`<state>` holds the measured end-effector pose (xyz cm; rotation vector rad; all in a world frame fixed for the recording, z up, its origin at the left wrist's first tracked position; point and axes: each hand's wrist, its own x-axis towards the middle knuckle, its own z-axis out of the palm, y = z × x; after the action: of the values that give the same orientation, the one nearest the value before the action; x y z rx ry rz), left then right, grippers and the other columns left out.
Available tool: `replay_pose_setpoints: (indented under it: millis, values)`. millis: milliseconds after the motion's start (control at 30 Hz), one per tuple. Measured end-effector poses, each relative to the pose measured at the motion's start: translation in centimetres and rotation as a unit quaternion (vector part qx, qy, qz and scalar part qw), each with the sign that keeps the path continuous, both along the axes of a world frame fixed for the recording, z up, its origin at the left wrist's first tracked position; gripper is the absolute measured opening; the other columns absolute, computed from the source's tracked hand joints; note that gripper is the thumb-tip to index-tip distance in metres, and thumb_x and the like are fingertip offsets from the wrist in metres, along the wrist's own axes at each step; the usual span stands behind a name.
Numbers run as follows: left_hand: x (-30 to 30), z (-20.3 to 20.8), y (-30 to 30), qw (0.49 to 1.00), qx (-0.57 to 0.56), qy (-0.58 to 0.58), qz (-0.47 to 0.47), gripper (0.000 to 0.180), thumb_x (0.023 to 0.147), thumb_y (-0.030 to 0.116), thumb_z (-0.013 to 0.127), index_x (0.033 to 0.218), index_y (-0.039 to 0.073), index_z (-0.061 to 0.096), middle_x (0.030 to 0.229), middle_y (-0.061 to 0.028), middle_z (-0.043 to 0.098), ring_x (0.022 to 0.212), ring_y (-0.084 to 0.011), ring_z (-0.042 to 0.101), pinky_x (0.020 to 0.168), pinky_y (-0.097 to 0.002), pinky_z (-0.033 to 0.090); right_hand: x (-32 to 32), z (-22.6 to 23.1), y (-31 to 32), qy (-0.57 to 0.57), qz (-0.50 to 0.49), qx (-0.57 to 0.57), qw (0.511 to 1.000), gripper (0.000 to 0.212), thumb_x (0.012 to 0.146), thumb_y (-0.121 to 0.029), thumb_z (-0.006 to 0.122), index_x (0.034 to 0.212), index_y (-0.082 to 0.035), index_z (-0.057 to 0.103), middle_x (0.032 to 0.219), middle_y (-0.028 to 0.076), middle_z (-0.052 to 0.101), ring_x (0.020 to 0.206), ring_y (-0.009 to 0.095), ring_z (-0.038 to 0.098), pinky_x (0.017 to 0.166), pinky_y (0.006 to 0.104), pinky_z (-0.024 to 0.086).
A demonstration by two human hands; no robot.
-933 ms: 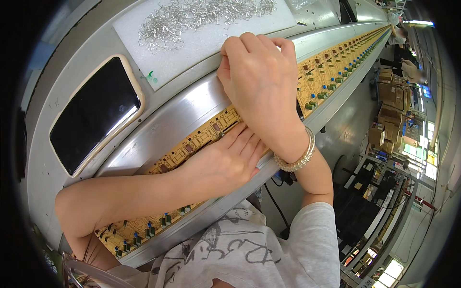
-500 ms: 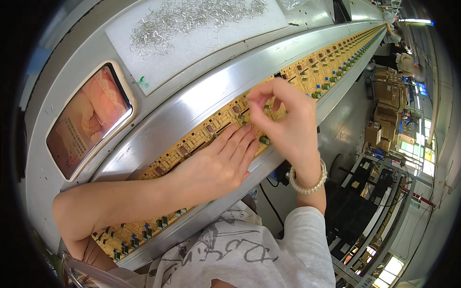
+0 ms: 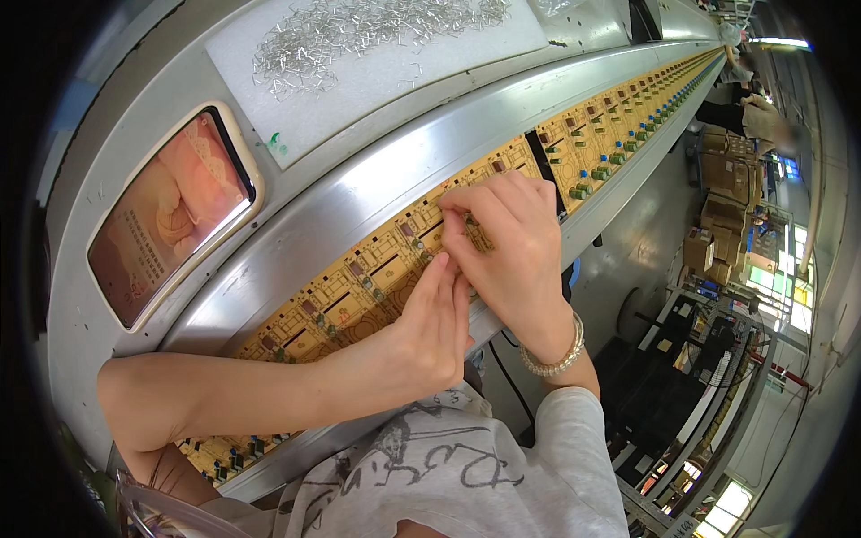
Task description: Assembling electronic pins and components onto a printed circuit board on a factory assembly line.
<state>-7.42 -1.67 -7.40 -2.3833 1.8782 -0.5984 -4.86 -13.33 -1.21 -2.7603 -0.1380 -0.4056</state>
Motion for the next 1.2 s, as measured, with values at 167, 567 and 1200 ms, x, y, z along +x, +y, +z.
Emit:
replay_pose_setpoints:
  millis: [167,567,1200]
  values:
    - [2.5,1.3,2.7,0.999,-0.021,0.016,-0.019,0.054,0.066,0.017,0.055,0.104,-0.021,0.06,0.102,-0.0343,0.063,0.106,-0.042,0.062,0.098,-0.0548,0.045,-0.3,0.2,0.2,0.02,-0.028,-0.012,0.999,0.018,0.068,0.0,0.072,0.082,-0.009,0.065,0.074,0.0,0.06,0.069,0.017,0.054,0.072,0.0305,0.035]
    - [3.1,2.3,5.0,0.998,-0.036,0.034,-0.035,0.053,0.067,0.017,0.055,0.104,-0.021,0.06,0.103,-0.034,0.063,0.106,-0.0417,0.062,0.098,-0.0543,0.044,-0.4,0.4,1.0,-0.007,-0.055,-0.038,0.998,0.017,0.071,0.0,0.07,0.083,-0.009,0.064,0.075,0.0,0.06,0.073,0.018,0.054,0.077,0.0322,0.034]
    - [4.5,3.2,6.3,0.998,-0.033,0.044,-0.04,0.052,0.07,0.018,0.054,0.105,-0.02,0.06,0.103,-0.0336,0.063,0.106,-0.0413,0.062,0.099,-0.0535,0.044,0.1,0.2,0.7,0.011,-0.075,-0.017,0.997,0.015,0.072,0.001,0.07,0.085,-0.007,0.065,0.077,0.001,0.06,0.073,0.017,0.056,0.079,0.0315,0.036]
